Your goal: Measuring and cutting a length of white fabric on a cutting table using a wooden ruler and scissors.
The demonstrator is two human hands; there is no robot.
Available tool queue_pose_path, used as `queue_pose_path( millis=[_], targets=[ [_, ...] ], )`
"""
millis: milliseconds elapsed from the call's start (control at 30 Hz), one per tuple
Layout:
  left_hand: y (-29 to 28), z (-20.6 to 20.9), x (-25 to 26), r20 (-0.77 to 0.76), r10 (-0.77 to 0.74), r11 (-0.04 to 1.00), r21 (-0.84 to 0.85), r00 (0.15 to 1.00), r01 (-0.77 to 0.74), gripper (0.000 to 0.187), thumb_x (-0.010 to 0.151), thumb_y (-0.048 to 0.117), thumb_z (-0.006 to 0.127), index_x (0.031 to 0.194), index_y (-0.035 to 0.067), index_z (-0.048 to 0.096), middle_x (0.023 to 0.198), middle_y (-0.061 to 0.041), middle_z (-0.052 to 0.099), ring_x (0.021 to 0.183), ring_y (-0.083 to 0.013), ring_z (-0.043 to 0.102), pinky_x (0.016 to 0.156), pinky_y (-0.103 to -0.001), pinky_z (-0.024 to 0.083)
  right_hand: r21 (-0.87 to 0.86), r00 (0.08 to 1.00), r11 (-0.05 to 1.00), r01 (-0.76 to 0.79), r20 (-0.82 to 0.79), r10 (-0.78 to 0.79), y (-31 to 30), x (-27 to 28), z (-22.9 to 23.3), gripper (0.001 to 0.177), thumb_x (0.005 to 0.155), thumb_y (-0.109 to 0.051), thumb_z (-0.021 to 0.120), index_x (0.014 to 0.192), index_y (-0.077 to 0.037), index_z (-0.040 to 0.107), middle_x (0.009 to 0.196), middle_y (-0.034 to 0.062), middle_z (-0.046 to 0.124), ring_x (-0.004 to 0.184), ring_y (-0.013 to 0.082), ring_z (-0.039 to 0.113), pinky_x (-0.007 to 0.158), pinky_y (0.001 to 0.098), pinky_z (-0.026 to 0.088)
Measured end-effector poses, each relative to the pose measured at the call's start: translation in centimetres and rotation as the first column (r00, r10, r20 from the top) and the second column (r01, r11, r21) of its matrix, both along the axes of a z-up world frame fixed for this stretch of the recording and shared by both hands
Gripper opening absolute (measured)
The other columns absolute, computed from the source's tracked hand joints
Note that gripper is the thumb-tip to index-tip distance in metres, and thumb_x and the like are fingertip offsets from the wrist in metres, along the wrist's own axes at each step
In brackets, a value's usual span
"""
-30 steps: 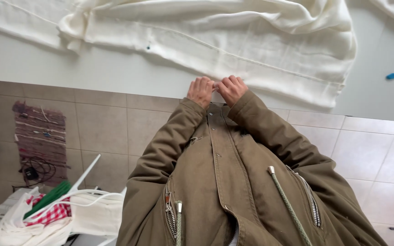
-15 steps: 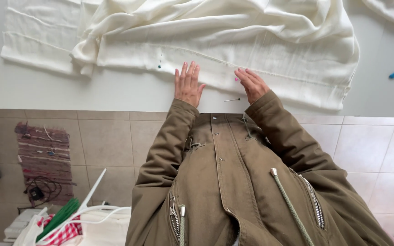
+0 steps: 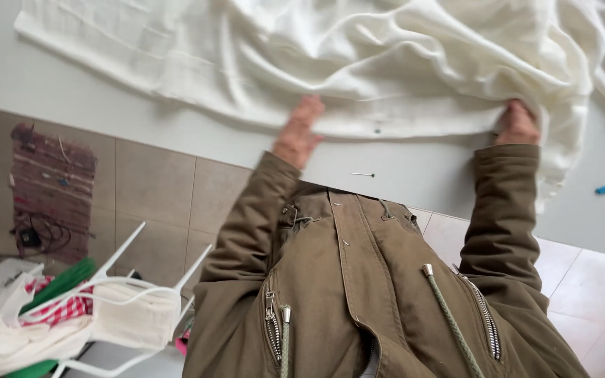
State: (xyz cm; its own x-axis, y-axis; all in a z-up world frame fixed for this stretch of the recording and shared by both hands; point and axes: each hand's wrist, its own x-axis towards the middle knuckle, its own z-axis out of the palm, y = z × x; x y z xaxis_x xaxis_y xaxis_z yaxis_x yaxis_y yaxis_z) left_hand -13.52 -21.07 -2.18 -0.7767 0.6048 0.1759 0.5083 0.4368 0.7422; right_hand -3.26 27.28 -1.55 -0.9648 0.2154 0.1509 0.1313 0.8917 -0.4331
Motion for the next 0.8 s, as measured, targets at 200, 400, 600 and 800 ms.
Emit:
queue_pose_path(
  millis=[200, 400, 600, 800],
  targets=[
    [-19.3, -0.5, -6.7, -0.027, 0.469, 0.861, -0.207, 0.883, -0.464, 0.066, 0.1, -0.008, 0.056, 0.162, 0.005, 0.037, 0.171, -0.018, 0.031, 0.16, -0.034, 0.028, 0.131, -0.041, 0.035, -0.089, 0.998, 0.994, 0.065, -0.011, -0.066, -6.3, -1.3, 2.9, 0.03, 0.11, 0.003, 0.05, 0.135, -0.003, 0.066, 0.121, 0.0218, 0.073, 0.11, 0.0369, 0.073, 0.094, 0.042, 0.059],
    [-30.4, -2.8, -17.0, -0.081, 0.57, 0.715, -0.44, 0.818, -0.542, 0.058, 0.112, 0.014, 0.06, 0.166, 0.015, 0.039, 0.176, -0.015, 0.021, 0.162, -0.0398, 0.017, 0.131, -0.056, 0.024, -0.075, 0.985, 0.986, -0.15, -0.092, 0.143, -10.7, -3.1, -1.6, 0.037, 0.105, 0.01, 0.051, 0.137, -0.003, 0.064, 0.134, 0.0229, 0.069, 0.124, 0.0418, 0.066, 0.103, 0.0431, 0.055],
    [-35.9, -7.9, -24.2, -0.133, 0.519, 0.607, -0.638, 0.844, -0.474, 0.073, 0.11, 0.041, 0.063, 0.171, 0.028, 0.024, 0.177, -0.008, 0.01, 0.161, -0.0401, 0.007, 0.125, -0.072, 0.01, -0.093, 0.974, 0.972, 0.216, -0.045, -0.221, -5.6, -0.9, -4.4, 0.03, 0.112, -0.003, 0.05, 0.136, 0.0, 0.067, 0.13, 0.0227, 0.071, 0.118, 0.038, 0.067, 0.104, 0.0426, 0.054],
    [-38.2, -9.6, -23.0, -0.282, 0.509, 0.53, -0.641, 0.813, -0.555, 0.076, 0.114, 0.052, 0.057, 0.171, 0.028, 0.013, 0.176, -0.008, 0.003, 0.161, -0.0394, 0.003, 0.124, -0.073, 0.009, 0.022, 0.95, 0.95, 0.313, 0.017, -0.313, -12.3, -0.1, -2.4, 0.027, 0.116, -0.005, 0.047, 0.13, 0.001, 0.07, 0.121, 0.0238, 0.074, 0.112, 0.038, 0.072, 0.096, 0.0426, 0.057]
  ],
)
